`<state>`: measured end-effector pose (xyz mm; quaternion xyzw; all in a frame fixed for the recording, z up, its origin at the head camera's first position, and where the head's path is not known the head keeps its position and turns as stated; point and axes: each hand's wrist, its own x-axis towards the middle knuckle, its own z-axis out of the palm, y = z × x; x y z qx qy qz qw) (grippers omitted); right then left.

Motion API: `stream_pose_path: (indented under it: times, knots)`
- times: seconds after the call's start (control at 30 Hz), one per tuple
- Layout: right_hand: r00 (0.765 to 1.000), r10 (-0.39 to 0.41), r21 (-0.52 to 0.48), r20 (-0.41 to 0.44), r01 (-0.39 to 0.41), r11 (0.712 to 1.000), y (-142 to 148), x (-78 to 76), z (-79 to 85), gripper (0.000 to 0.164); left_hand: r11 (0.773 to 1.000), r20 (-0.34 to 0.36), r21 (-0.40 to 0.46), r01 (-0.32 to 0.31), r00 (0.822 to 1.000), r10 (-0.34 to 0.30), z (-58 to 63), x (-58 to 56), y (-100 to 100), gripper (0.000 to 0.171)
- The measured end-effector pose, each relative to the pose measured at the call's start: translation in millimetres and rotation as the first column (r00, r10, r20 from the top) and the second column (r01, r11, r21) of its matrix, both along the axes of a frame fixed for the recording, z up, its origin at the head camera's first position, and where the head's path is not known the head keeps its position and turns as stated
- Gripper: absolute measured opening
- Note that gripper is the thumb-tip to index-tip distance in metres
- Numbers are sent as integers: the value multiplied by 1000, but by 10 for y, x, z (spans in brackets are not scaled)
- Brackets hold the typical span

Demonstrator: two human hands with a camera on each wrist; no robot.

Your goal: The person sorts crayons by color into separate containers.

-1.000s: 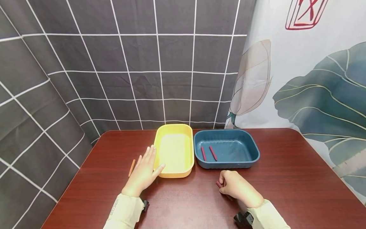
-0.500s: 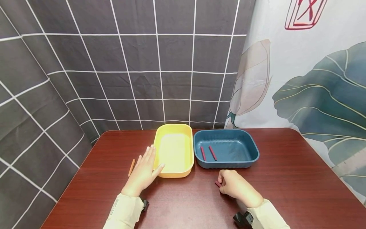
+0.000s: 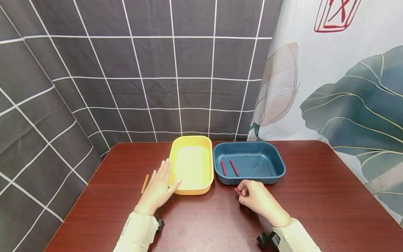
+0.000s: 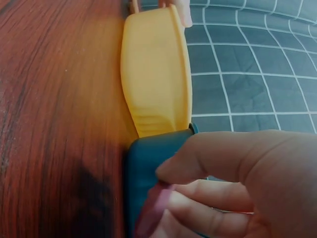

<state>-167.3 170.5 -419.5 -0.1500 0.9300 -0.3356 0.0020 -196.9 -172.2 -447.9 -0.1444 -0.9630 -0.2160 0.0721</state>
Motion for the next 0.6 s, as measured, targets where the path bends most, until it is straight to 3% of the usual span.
stream_pose_path:
  times: [0.3,0.6]
  knots:
    - [991,-69,-116,-115,56,992,20,-62,65,13,1000,-13,3,-2,1000,2,21,17,-10,82]
    - [962,-185,-183,-203,148,972,183,-254,143,18,1000,-3,9,-4,1000,4,16,18,-2,83]
